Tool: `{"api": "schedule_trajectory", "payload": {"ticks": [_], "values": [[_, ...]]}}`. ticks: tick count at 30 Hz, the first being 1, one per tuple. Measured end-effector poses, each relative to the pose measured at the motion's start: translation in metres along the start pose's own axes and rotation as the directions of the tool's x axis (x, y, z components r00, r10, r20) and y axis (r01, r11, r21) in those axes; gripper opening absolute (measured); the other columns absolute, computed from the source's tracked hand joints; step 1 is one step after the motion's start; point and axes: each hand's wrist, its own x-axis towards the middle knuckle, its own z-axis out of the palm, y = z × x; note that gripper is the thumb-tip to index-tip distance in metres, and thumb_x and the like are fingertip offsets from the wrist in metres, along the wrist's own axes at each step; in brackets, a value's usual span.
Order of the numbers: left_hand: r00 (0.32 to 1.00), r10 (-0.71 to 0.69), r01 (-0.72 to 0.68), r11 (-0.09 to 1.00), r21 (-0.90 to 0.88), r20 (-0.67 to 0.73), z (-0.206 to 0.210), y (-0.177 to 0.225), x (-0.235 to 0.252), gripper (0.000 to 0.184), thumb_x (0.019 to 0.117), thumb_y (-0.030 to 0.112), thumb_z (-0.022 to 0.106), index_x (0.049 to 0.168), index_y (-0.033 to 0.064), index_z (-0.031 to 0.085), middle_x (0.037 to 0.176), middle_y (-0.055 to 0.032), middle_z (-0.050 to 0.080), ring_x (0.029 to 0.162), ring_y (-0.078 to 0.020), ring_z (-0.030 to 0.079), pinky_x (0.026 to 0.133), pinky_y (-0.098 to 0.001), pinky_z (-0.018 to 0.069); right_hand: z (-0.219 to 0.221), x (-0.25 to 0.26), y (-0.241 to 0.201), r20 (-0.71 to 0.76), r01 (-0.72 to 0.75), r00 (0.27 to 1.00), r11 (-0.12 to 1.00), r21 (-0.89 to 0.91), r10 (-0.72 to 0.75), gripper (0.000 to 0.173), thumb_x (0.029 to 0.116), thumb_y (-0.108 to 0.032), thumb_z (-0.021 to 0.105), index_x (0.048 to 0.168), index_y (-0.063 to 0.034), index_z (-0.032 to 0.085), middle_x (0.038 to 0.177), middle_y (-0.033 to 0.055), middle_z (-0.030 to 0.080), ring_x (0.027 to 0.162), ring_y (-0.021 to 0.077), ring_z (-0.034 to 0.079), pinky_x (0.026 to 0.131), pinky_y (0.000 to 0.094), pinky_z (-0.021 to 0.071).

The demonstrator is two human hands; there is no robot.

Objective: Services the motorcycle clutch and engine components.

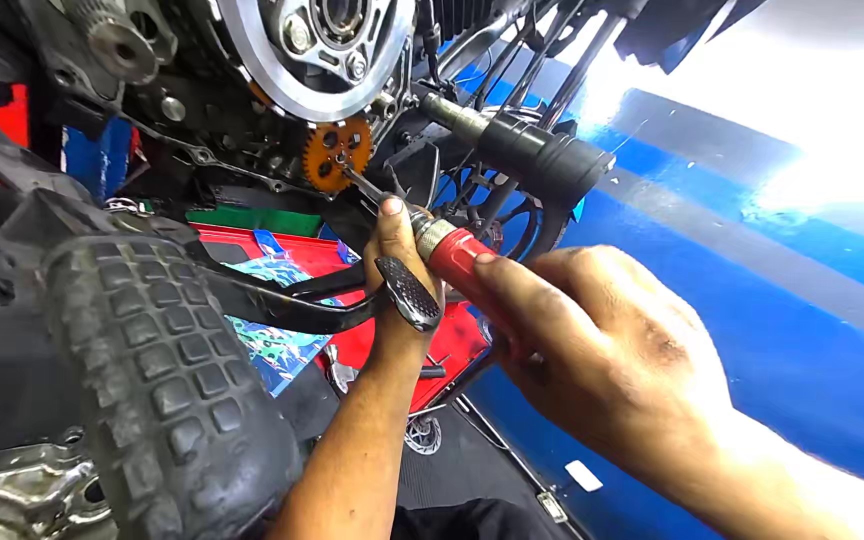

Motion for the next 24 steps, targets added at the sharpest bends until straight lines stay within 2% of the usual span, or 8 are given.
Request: {"api": "schedule_trajectory", "payload": {"ticks": [2,4,6,8,12,15,20,24], "values": [[0.999,-0.039,0.037,0.994,-0.105,-0.021,0.002,0.008,-0.002,0.039,0.1121,0.032,0.034,0.089,0.0136,0.059,0.073,0.0038,0.057,0.068,-0.0029,0.06,0.065,-0.0191,0.0539,-0.002,-0.01,-0.006,0.091,-0.194,0.981,0.853,0.485,0.171,0.068,0.0957,-0.04,0.07,0.15,-0.0066,0.047,0.113,0.0057,0.065,0.095,0.0142,0.065,0.077,0.0303,0.0586],[0.997,-0.057,0.053,0.996,-0.072,-0.052,0.005,0.009,-0.004,0.04,0.1112,0.036,0.036,0.089,0.0138,0.06,0.073,0.0035,0.058,0.068,-0.0043,0.06,0.065,-0.0219,0.0543,-0.001,-0.023,-0.016,0.349,-0.414,0.88,0.162,0.896,0.321,0.059,0.1034,-0.05,0.056,0.151,-0.0193,0.041,0.105,0.004,0.069,0.075,0.0113,0.069,0.061,0.0265,0.0616],[0.997,-0.025,0.028,0.999,0.04,-0.079,0.007,0.004,-0.003,0.044,0.1112,0.038,0.034,0.086,0.0141,0.06,0.07,0.0038,0.057,0.064,-0.0048,0.059,0.062,-0.0235,0.0536,-0.001,-0.03,-0.025,0.647,-0.439,0.744,-0.605,0.664,0.169,0.071,0.0953,-0.077,0.04,0.128,-0.0183,0.063,0.087,0.0106,0.071,0.063,0.0169,0.069,0.056,0.0302,0.0591],[0.998,0.013,-0.007,0.995,0.096,-0.061,0.005,-0.004,-0.004,0.045,0.1111,0.039,0.033,0.086,0.0139,0.06,0.07,0.0039,0.057,0.064,-0.0045,0.059,0.061,-0.0235,0.0534,-0.001,-0.029,-0.026,0.722,-0.371,0.69,-0.83,0.417,0.054,0.079,0.0915,-0.081,0.042,0.117,-0.0094,0.066,0.082,0.0134,0.068,0.061,0.0187,0.069,0.056,0.0314,0.0598],[1.0,0.012,-0.013,0.998,-0.06,-0.011,0.002,-0.003,-0.004,0.037,0.1113,0.034,0.036,0.094,0.0134,0.061,0.075,0.0039,0.06,0.071,-0.0034,0.062,0.069,-0.0212,0.0563,-0.003,-0.016,-0.024,0.425,-0.496,0.769,0.028,0.868,0.477,0.027,0.1014,-0.032,0.063,0.118,-0.0118,0.068,0.079,0.0059,0.069,0.056,0.0109,0.064,0.049,0.0254,0.0579],[1.0,-0.007,0.008,0.977,-0.212,0.005,-0.003,0.001,-0.003,0.035,0.1105,0.034,0.04,0.095,0.0107,0.062,0.076,0.0022,0.061,0.071,-0.0038,0.064,0.067,-0.0204,0.0567,-0.013,-0.003,-0.018,0.084,-0.178,0.983,0.95,0.256,0.162,0.051,0.0893,-0.024,0.069,0.139,-0.0128,0.064,0.095,0.0021,0.065,0.078,0.013,0.063,0.06,0.0281,0.0524],[1.0,0.007,-0.006,0.995,-0.103,0.004,0.004,0.008,-0.002,0.042,0.1126,0.031,0.033,0.088,0.0111,0.06,0.071,0.0018,0.061,0.067,-0.0051,0.064,0.065,-0.0228,0.0577,-0.013,0.003,-0.018,0.095,0.013,0.995,0.998,-0.056,-0.008,0.033,0.0918,-0.008,0.062,0.118,-0.0237,0.073,0.117,0.023,0.057,0.103,0.0396,0.058,0.078,0.0494,0.0477],[0.998,-0.056,0.057,0.998,0.035,-0.04,0.005,0.008,-0.003,0.047,0.1123,0.04,0.031,0.088,0.012,0.061,0.071,0.0014,0.059,0.066,-0.0068,0.062,0.063,-0.025,0.0561,-0.009,-0.018,-0.013,0.179,-0.295,0.956,0.775,0.56,0.235,0.071,0.0956,-0.037,0.07,0.155,-0.0137,0.041,0.136,0.007,0.053,0.108,0.0157,0.064,0.083,0.0311,0.0615]]}}
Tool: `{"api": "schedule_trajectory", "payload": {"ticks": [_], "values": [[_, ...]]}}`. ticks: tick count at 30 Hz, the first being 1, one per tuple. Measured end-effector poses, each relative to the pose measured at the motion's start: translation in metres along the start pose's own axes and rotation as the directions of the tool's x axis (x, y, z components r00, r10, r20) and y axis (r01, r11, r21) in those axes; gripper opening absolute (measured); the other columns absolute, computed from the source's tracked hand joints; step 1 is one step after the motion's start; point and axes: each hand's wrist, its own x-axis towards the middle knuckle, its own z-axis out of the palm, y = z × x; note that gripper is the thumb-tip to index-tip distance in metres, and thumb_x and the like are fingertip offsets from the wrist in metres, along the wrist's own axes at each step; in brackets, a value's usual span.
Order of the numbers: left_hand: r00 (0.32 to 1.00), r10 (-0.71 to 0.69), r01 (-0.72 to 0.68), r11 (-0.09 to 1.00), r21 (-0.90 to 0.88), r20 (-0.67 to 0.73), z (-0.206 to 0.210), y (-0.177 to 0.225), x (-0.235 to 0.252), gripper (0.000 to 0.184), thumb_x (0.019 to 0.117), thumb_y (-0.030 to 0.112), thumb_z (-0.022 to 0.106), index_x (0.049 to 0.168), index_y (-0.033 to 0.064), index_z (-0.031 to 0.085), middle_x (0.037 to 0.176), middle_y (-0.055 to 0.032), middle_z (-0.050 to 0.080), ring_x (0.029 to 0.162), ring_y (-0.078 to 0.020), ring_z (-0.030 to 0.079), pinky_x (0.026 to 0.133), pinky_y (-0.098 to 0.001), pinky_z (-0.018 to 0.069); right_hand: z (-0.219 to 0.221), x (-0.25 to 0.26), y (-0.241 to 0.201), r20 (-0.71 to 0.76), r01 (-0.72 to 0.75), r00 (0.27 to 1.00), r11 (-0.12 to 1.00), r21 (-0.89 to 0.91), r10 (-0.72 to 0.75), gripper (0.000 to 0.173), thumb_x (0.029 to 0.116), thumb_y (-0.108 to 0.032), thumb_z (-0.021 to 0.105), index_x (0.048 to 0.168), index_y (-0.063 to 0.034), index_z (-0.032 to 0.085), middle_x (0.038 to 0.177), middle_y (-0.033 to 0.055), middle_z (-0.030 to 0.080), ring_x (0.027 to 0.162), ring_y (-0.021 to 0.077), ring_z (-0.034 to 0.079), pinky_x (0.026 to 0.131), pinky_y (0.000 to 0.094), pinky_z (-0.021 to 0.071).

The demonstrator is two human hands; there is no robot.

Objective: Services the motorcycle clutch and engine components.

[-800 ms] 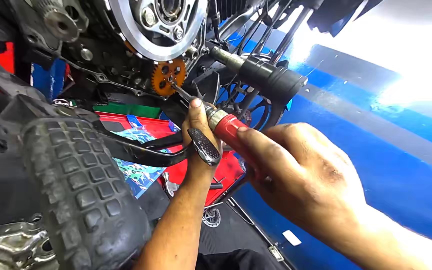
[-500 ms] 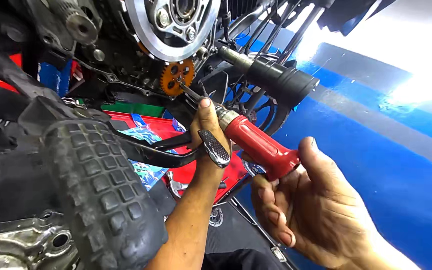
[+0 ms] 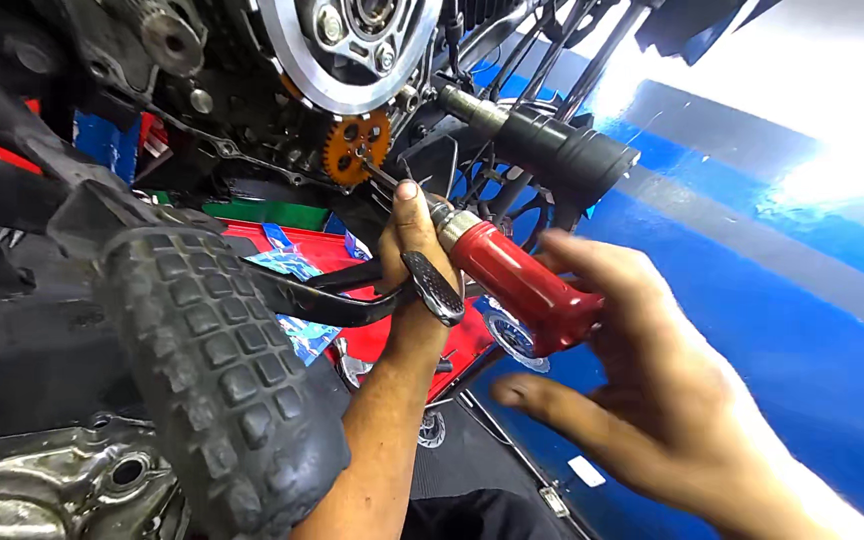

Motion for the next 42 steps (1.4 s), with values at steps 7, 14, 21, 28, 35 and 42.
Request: {"api": "schedule_trajectory", "payload": {"ticks": [7,14,21,28,35,42], "values": [[0.999,0.027,-0.027,1.0,-0.012,-0.033,0.002,-0.003,0.002,0.047,0.1121,0.038,0.032,0.085,0.0126,0.061,0.069,0.0026,0.059,0.066,-0.0059,0.062,0.063,-0.0249,0.0557,0.002,-0.007,-0.009,0.576,-0.534,0.774,-0.216,0.817,0.264,0.073,0.0982,-0.073,0.041,0.125,-0.0084,0.061,0.087,0.0167,0.071,0.056,0.015,0.067,0.05,0.0256,0.0573],[0.983,-0.144,0.14,0.989,0.044,0.11,-0.009,0.01,0.007,0.059,0.1129,0.045,0.024,0.092,0.0073,0.064,0.065,-0.0027,0.061,0.051,-0.0098,0.06,0.044,-0.0249,0.0522,0.001,0.015,0.001,-0.176,-0.229,0.96,0.972,-0.055,0.217,0.035,0.0806,-0.032,0.071,0.114,-0.021,0.071,0.081,-0.0101,0.07,0.06,0.0007,0.064,0.047,0.0208,0.0552],[0.709,-0.42,0.522,0.853,-0.021,0.567,-0.036,0.033,0.013,0.052,0.1071,0.05,0.044,0.107,0.0019,0.063,0.081,-0.0153,0.07,0.067,-0.0231,0.073,0.062,-0.0386,0.0648,-0.008,0.032,0.018,0.009,0.417,0.846,0.652,-0.633,-0.533,0.025,0.0945,-0.01,0.069,0.12,-0.0108,0.069,0.109,0.021,0.059,0.094,0.035,0.058,0.077,0.0467,0.0461],[0.714,-0.356,0.589,0.771,-0.242,0.603,-0.042,0.035,0.017,0.018,0.1042,0.014,0.058,0.11,-0.0026,0.064,0.094,-0.0211,0.073,0.081,-0.031,0.076,0.073,-0.0465,0.0661,-0.005,0.027,0.008,-0.048,0.243,0.961,0.919,-0.311,-0.271,0.076,0.0904,-0.052,0.072,0.15,-0.0129,0.046,0.148,0.0166,0.046,0.129,0.027,0.053,0.1,0.0432,0.0508],[0.727,-0.146,0.575,0.663,-0.479,0.671,-0.037,0.018,0.015,0.026,0.1016,0.006,0.059,0.126,0.006,0.05,0.119,-0.0269,0.068,0.114,-0.0466,0.067,0.097,-0.0565,0.0566,0.006,-0.01,0.002,0.332,-0.445,0.849,0.218,0.869,0.41,0.08,0.0978,-0.078,0.023,0.128,-0.014,0.059,0.086,0.0127,0.071,0.057,0.0166,0.066,0.05,0.0285,0.0569],[0.718,-0.188,0.567,0.715,-0.408,0.67,-0.043,0.025,0.02,0.021,0.1077,0.013,0.05,0.128,0.0074,0.053,0.119,-0.0247,0.07,0.114,-0.0414,0.069,0.1,-0.0527,0.0565,-0.001,0.006,-0.006,-0.048,-0.267,0.912,0.676,0.687,0.408,0.028,0.0917,-0.027,0.076,0.113,-0.0086,0.072,0.08,0.0088,0.07,0.052,0.0151,0.063,0.044,0.0288,0.057]]}}
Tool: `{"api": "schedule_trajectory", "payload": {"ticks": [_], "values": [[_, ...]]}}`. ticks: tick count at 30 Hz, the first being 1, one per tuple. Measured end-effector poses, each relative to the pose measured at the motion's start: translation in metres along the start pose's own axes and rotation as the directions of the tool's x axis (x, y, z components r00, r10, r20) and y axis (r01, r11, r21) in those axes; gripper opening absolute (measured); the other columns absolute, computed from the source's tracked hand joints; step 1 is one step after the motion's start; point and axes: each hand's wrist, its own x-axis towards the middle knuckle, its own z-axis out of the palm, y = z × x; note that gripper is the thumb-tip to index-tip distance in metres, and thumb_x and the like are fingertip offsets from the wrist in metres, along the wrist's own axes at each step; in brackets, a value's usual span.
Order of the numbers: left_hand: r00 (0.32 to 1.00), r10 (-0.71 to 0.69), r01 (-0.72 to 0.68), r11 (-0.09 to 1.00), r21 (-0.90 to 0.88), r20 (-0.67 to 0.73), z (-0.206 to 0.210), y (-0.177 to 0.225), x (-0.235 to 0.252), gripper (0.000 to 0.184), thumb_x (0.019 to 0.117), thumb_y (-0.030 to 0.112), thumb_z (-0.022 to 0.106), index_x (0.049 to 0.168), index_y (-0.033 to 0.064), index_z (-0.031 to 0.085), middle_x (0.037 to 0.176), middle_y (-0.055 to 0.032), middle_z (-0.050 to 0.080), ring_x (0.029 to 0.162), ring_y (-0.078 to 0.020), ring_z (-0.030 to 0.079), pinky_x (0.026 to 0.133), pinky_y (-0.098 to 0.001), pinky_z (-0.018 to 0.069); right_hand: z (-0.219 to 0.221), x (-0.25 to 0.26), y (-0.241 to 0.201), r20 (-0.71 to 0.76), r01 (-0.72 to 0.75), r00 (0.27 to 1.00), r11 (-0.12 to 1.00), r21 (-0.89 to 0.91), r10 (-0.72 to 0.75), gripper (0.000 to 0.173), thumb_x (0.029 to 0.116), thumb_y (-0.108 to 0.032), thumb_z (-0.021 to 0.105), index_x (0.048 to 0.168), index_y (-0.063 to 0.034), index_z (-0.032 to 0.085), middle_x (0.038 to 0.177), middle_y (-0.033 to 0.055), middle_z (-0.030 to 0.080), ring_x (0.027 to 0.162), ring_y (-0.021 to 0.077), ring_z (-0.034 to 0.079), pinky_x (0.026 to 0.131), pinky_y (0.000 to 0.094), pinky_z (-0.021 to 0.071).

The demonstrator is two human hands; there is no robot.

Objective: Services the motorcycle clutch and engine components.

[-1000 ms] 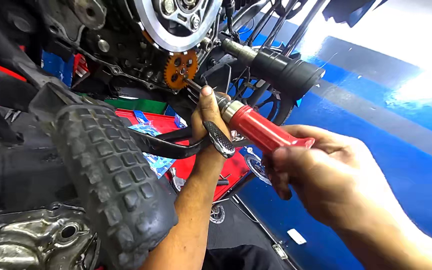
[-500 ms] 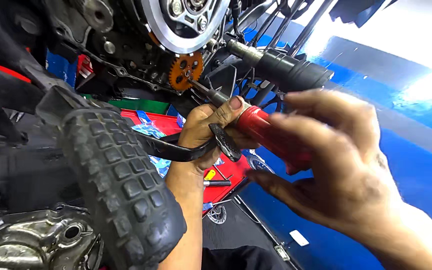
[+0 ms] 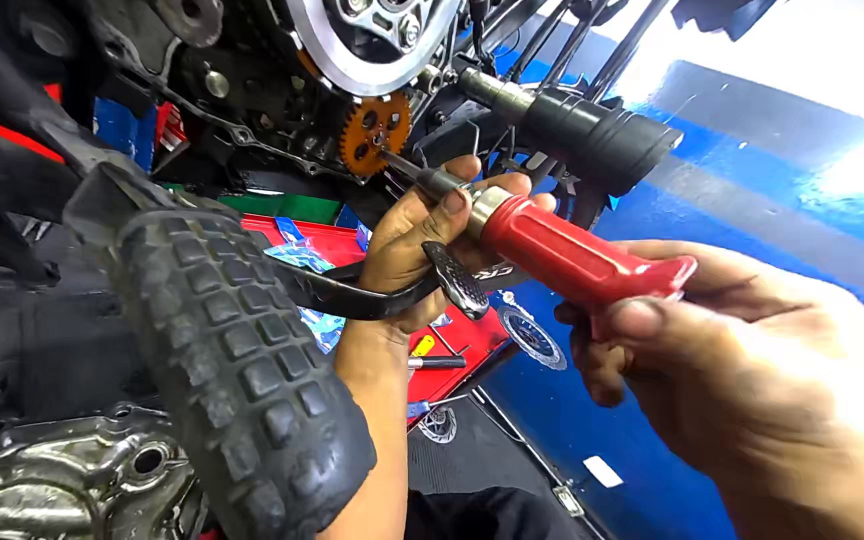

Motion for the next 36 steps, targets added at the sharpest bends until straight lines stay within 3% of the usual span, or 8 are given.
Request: {"api": "schedule_trajectory", "payload": {"ticks": [5,9,14,19,25,29,32,36], "values": [[0.973,-0.103,0.152,0.96,0.236,-0.208,0.009,0.02,-0.003,0.02,0.1077,0.014,0.05,0.124,0.003,0.056,0.105,-0.0206,0.073,0.094,-0.0323,0.075,0.083,-0.0457,0.0641,-0.007,0.002,0.001,0.276,0.448,0.871,0.427,-0.785,-0.407,0.049,0.0848,-0.021,0.075,0.132,-0.0106,0.068,0.114,0.0055,0.069,0.092,0.0152,0.068,0.073,0.0322,0.0602],[0.897,-0.215,0.373,0.837,0.4,-0.387,0.025,0.033,-0.003,0.032,0.107,0.029,0.055,0.114,-0.0018,0.062,0.086,-0.021,0.073,0.071,-0.0303,0.076,0.064,-0.0456,0.0665,-0.013,0.014,0.004,0.535,0.624,0.66,-0.014,-0.782,-0.528,0.032,0.0927,-0.005,0.067,0.123,-0.0154,0.071,0.122,0.0221,0.061,0.109,0.0368,0.059,0.086,0.0462,0.0487],[0.93,-0.179,0.269,0.926,0.265,-0.32,0.03,0.024,-0.003,0.023,0.1058,0.02,0.057,0.108,-0.0018,0.066,0.084,-0.0188,0.074,0.069,-0.026,0.076,0.065,-0.0393,0.0666,-0.014,0.027,-0.002,0.604,0.715,0.597,0.009,-0.699,-0.529,0.03,0.0948,-0.009,0.066,0.122,-0.0224,0.069,0.131,0.0155,0.057,0.127,0.0365,0.05,0.1,0.052,0.0408],[0.976,-0.127,0.138,0.989,0.057,-0.176,0.017,0.014,-0.003,0.021,0.0964,0.0,0.055,0.117,-0.0033,0.061,0.103,-0.0224,0.072,0.092,-0.0319,0.075,0.081,-0.0465,0.064,-0.013,0.022,0.0,0.458,0.649,0.753,0.419,-0.635,-0.472,0.079,0.0928,-0.053,0.069,0.156,-0.0168,0.038,0.159,0.0142,0.037,0.142,0.029,0.043,0.111,0.045,0.0456],[0.989,-0.075,0.07,0.997,-0.038,-0.131,0.009,0.008,0.002,0.04,0.0909,-0.007,0.051,0.129,0.0038,0.048,0.121,-0.029,0.066,0.114,-0.0438,0.067,0.097,-0.0554,0.056,-0.005,-0.001,0.008,0.011,0.122,0.991,0.85,-0.512,-0.135,0.049,0.1035,-0.058,0.049,0.135,-0.0208,0.056,0.082,-0.0015,0.066,0.052,0.0149,0.061,0.039,0.0315,0.0546],[0.949,-0.112,0.159,0.977,0.14,-0.296,0.039,0.013,0.0,0.031,0.1051,0.004,0.038,0.135,0.0021,0.044,0.12,-0.0259,0.068,0.112,-0.0366,0.07,0.098,-0.0473,0.057,-0.003,-0.003,0.011,0.187,0.387,0.897,0.509,-0.769,-0.4,0.04,0.0979,-0.029,0.065,0.135,-0.0153,0.063,0.112,0.0006,0.064,0.085,0.0083,0.064,0.067,0.0265,0.0579],[0.732,-0.027,0.445,0.777,0.447,-0.681,0.093,0.016,0.004,0.032,0.1134,0.026,0.033,0.129,0.0051,0.052,0.096,-0.0049,0.065,0.083,-0.0085,0.067,0.078,-0.0223,0.0565,0.001,-0.003,0.024,0.38,0.565,0.757,0.241,-0.789,-0.531,0.016,0.0935,-0.015,0.067,0.106,-0.0232,0.072,0.127,0.0129,0.053,0.114,0.0238,0.053,0.089,0.0366,0.0472],[0.854,0.105,0.17,0.869,0.464,-0.51,0.031,0.022,0.002,0.022,0.1019,0.021,0.064,0.101,-0.0013,0.067,0.077,-0.01,0.069,0.067,-0.0147,0.07,0.064,-0.0309,0.062,0.001,0.001,0.036,0.535,0.697,0.65,0.143,-0.703,-0.54,0.025,0.0936,-0.011,0.068,0.107,-0.0309,0.072,0.136,0.0097,0.054,0.128,0.0326,0.047,0.102,0.0527,0.0383]]}}
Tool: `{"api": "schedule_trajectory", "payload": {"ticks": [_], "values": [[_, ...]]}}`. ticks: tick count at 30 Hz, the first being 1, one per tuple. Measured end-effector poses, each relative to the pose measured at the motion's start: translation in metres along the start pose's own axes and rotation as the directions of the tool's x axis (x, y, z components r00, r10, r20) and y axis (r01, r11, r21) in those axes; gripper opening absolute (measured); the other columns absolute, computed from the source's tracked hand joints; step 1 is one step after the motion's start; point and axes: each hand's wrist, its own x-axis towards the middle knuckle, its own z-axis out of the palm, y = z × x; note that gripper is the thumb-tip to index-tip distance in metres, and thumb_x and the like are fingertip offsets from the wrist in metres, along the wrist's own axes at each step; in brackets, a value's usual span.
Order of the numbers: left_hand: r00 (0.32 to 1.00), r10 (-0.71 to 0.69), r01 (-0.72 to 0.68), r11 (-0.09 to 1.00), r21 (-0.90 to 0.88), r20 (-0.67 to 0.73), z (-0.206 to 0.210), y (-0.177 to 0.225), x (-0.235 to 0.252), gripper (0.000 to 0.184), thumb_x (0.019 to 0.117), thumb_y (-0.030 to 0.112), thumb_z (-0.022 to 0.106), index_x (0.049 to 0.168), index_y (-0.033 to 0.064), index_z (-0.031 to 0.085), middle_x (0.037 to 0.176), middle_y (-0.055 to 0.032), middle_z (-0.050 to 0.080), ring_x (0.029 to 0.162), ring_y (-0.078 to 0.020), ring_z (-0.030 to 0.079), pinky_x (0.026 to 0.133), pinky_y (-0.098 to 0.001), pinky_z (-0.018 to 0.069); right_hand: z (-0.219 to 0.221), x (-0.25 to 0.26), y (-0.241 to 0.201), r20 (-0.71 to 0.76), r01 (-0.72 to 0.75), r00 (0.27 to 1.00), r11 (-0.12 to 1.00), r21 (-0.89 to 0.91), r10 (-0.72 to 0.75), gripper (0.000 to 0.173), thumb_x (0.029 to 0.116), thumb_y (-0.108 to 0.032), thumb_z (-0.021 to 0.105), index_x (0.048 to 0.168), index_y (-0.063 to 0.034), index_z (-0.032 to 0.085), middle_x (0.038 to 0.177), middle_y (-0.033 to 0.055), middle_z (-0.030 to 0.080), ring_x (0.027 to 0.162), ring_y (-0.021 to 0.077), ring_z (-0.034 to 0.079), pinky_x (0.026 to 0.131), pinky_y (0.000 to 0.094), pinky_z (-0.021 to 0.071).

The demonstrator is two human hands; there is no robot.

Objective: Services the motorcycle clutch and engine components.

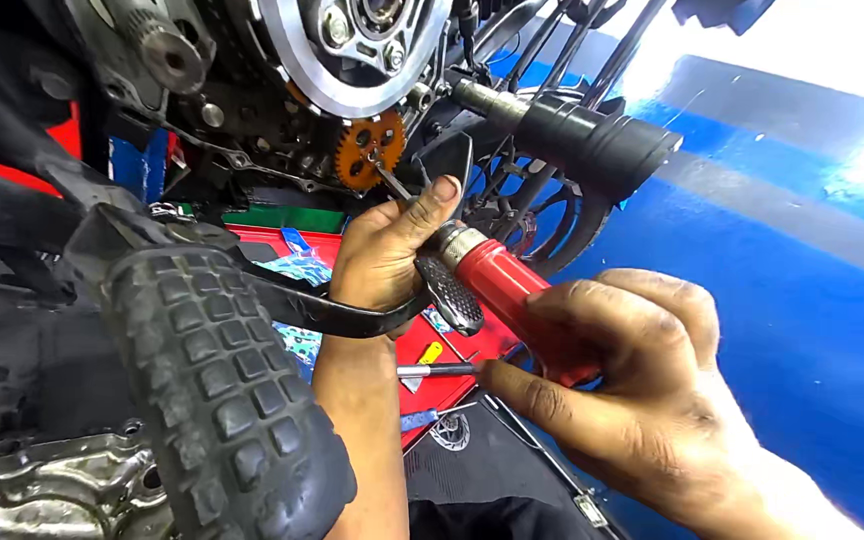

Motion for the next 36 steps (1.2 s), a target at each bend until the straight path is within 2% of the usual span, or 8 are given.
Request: {"api": "schedule_trajectory", "payload": {"ticks": [4,8,11,15,20,25,30,36], "values": [[0.991,0.036,-0.013,0.984,-0.179,0.128,-0.009,-0.007,0.005,0.024,0.1085,0.016,0.05,0.114,-0.0032,0.064,0.09,-0.0181,0.074,0.081,-0.0279,0.076,0.077,-0.0432,0.0655,0.006,0.0,-0.005,-0.046,-0.137,0.988,0.97,0.199,0.148,0.054,0.0938,-0.039,0.071,0.144,-0.0374,0.052,0.159,0.0098,0.037,0.141,0.0293,0.043,0.11,0.0488,0.0435],[0.951,0.145,-0.016,0.905,-0.426,0.273,-0.009,-0.025,0.008,0.03,0.1116,0.02,0.041,0.123,0.0006,0.06,0.107,-0.0189,0.074,0.1,-0.0329,0.075,0.089,-0.0476,0.0623,0.015,-0.005,-0.014,-0.074,-0.309,0.898,0.739,0.599,0.435,0.073,0.0996,-0.061,0.054,0.153,-0.0138,0.042,0.152,0.0102,0.047,0.13,0.0231,0.056,0.101,0.0401,0.057],[0.915,0.231,-0.03,0.856,-0.516,0.331,-0.01,-0.037,0.014,0.03,0.1111,0.02,0.042,0.128,0.0011,0.058,0.117,-0.0214,0.069,0.113,-0.0367,0.07,0.097,-0.0494,0.0588,0.026,-0.006,-0.027,0.124,-0.363,0.736,0.233,0.902,0.665,0.068,0.104,-0.06,0.047,0.149,-0.0102,0.041,0.108,0.0105,0.068,0.075,0.0214,0.071,0.059,0.0361,0.0645],[0.912,0.21,-0.021,0.881,-0.472,0.352,-0.012,-0.035,0.013,0.035,0.1112,0.022,0.039,0.134,0.0005,0.055,0.125,-0.0222,0.067,0.12,-0.0366,0.067,0.103,-0.0485,0.0555,0.026,-0.002,-0.033,0.346,-0.215,0.677,-0.275,0.937,0.649,0.063,0.0978,-0.036,0.071,0.147,-0.0111,0.042,0.1,0.0209,0.069,0.064,0.0251,0.069,0.052,0.0354,0.0617],[0.933,0.099,-0.043,0.985,-0.167,0.347,-0.018,-0.032,0.002,0.048,0.1131,0.03,0.028,0.152,0.0064,0.041,0.145,-0.0154,0.057,0.133,-0.0301,0.058,0.111,-0.045,0.0494,0.05,-0.021,-0.022,0.359,-0.431,0.686,-0.044,0.901,0.633,0.075,0.0823,-0.014,0.079,0.151,-0.0235,0.049,0.112,0.0,0.073,0.085,0.0131,0.073,0.072,0.0349,0.066],[0.974,0.165,-0.198,0.953,0.23,0.156,-0.02,-0.054,-0.008,0.044,0.1114,0.029,0.034,0.15,0.0129,0.046,0.133,-0.0184,0.064,0.112,-0.0337,0.07,0.098,-0.051,0.0578,0.105,-0.044,-0.025,0.438,-0.472,0.711,-0.089,0.877,0.549,0.091,0.0789,-0.019,0.086,0.156,-0.0086,0.04,0.13,0.0065,0.068,0.108,0.0139,0.07,0.094,0.0378,0.0616],[0.99,0.03,-0.13,0.557,0.82,0.136,-0.004,-0.081,-0.024,0.041,0.1092,0.028,0.048,0.142,0.0048,0.054,0.123,-0.0225,0.069,0.108,-0.0374,0.071,0.096,-0.0535,0.0593,0.156,-0.066,-0.033,0.538,-0.395,0.621,-0.365,0.843,0.57,0.068,0.0778,-0.018,0.084,0.138,-0.0073,0.055,0.104,-0.0002,0.075,0.091,0.0086,0.073,0.082,0.0359,0.0643],[0.989,-0.136,-0.107,-0.426,0.898,0.054,0.013,-0.097,-0.041,0.034,0.1066,0.02,0.054,0.135,0.003,0.062,0.115,-0.005,0.073,0.104,-0.012,0.071,0.094,-0.0337,0.0611,0.214,-0.083,-0.047,0.509,-0.218,0.521,-0.47,0.855,0.685,0.041,0.0783,-0.033,0.085,0.112,-0.0144,0.072,0.094,-0.0079,0.076,0.089,0.0014,0.072,0.083,0.028,0.0629]]}}
